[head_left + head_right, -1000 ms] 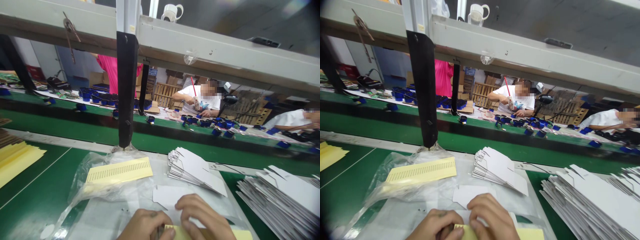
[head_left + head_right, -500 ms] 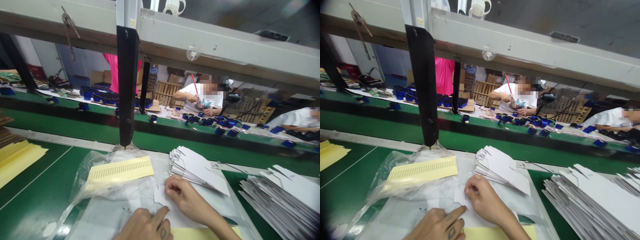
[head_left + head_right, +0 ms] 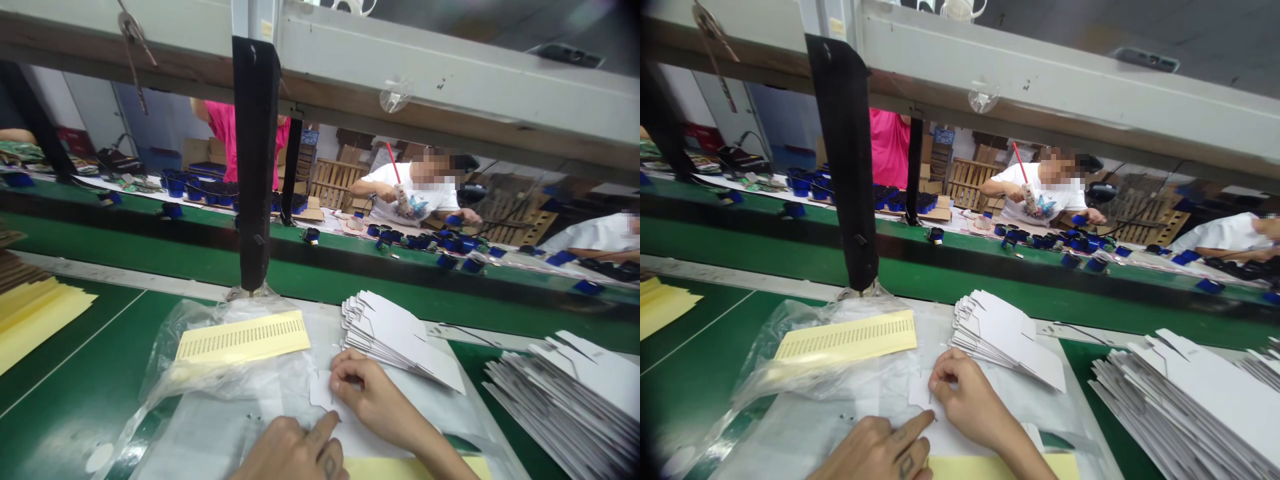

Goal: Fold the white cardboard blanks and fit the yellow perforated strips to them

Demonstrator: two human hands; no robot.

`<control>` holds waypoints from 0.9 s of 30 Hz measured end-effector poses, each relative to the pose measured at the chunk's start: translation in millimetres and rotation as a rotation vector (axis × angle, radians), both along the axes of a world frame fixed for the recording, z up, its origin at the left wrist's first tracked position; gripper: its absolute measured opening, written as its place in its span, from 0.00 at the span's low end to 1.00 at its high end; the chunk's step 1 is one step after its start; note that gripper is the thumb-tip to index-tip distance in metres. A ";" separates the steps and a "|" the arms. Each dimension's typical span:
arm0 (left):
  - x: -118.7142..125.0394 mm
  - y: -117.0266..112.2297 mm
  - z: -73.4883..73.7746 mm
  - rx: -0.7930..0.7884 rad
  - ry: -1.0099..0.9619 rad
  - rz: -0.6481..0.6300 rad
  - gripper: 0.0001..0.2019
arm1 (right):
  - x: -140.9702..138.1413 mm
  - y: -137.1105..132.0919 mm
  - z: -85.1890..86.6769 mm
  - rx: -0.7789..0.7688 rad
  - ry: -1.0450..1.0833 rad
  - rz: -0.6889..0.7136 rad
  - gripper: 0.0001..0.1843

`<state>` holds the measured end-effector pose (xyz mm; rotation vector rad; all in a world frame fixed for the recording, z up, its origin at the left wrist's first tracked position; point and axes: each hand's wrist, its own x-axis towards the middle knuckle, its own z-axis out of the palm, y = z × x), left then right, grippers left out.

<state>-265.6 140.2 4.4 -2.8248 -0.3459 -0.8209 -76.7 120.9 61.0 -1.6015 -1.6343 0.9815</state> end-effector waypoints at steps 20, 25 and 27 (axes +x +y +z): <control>2.1 -1.6 8.6 0.030 0.015 0.068 0.11 | -0.7 1.9 -8.5 0.059 -0.091 -0.030 0.08; 2.4 -2.7 8.8 0.051 0.030 0.088 0.13 | 1.7 0.7 -12.8 0.043 -0.091 -0.141 0.28; 1.7 -2.2 8.4 0.064 0.041 0.084 0.11 | 3.2 0.6 -9.8 0.000 -0.104 -0.152 0.38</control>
